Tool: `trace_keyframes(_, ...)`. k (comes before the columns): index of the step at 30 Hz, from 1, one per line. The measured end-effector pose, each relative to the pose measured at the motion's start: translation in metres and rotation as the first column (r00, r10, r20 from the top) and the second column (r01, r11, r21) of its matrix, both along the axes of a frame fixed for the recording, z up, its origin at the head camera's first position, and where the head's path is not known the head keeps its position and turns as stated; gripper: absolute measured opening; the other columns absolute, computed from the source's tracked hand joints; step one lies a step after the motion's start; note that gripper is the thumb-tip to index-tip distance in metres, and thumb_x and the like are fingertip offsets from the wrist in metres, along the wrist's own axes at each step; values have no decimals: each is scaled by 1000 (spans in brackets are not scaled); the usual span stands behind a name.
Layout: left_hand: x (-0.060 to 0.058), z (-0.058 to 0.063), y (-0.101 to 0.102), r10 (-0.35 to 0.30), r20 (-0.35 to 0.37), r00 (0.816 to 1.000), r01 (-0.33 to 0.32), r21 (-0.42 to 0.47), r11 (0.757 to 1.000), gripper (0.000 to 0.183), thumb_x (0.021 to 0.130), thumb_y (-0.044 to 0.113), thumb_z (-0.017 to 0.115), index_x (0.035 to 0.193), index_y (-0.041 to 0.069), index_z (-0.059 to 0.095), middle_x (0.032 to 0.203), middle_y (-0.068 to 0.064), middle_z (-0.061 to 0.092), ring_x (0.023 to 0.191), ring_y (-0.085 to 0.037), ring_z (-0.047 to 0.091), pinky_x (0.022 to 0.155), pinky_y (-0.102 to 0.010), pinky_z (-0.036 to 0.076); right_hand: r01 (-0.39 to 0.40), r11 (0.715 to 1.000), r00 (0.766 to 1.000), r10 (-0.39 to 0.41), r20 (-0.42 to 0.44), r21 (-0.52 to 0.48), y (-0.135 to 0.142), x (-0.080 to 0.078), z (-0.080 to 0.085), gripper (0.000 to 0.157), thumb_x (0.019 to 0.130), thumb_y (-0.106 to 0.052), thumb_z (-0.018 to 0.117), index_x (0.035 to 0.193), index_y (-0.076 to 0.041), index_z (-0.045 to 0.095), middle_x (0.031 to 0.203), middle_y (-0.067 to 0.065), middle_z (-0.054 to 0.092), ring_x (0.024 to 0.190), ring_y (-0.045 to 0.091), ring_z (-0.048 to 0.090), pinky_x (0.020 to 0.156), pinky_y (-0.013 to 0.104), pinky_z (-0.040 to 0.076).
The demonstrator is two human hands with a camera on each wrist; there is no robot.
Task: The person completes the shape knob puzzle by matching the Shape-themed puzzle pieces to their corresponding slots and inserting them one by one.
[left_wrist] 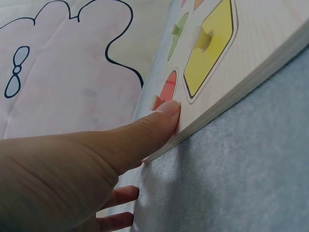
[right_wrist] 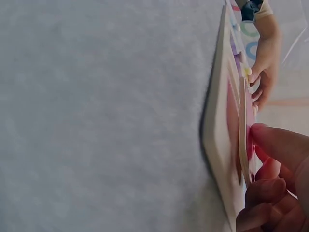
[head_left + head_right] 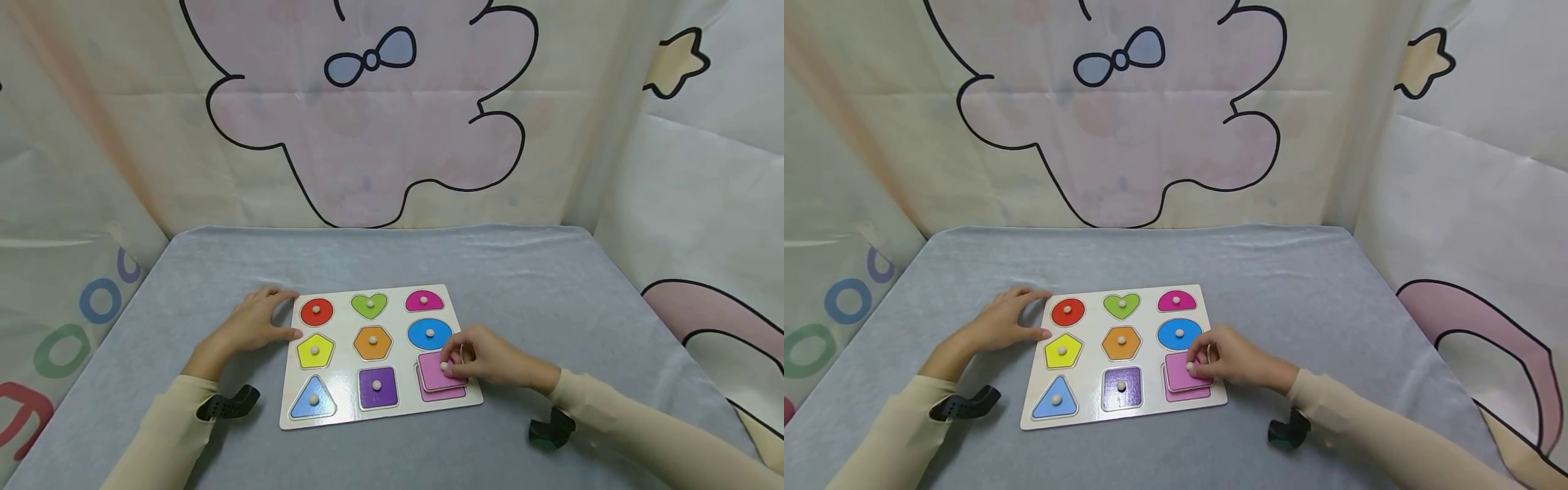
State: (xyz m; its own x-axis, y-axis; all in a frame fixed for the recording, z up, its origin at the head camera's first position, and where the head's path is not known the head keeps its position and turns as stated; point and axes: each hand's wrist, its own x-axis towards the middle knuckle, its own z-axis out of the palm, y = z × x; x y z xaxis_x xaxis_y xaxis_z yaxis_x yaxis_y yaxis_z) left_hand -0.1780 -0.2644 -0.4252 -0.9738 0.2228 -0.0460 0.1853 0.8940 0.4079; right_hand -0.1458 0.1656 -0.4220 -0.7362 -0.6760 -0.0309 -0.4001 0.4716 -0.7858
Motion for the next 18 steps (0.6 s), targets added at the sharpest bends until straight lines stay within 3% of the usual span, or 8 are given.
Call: trace_keyframes(18,0,-1,-1,-10,-9,1000,10,2,1000,79,81,44,82,146,12,52,147,-26,47,129,-48,44,103,-70,37,-20,999,1000,20,15,-39,0,5,-8,10,86,-14,80,91,-7,76,67,1,57,60,0,48,52,15,40)
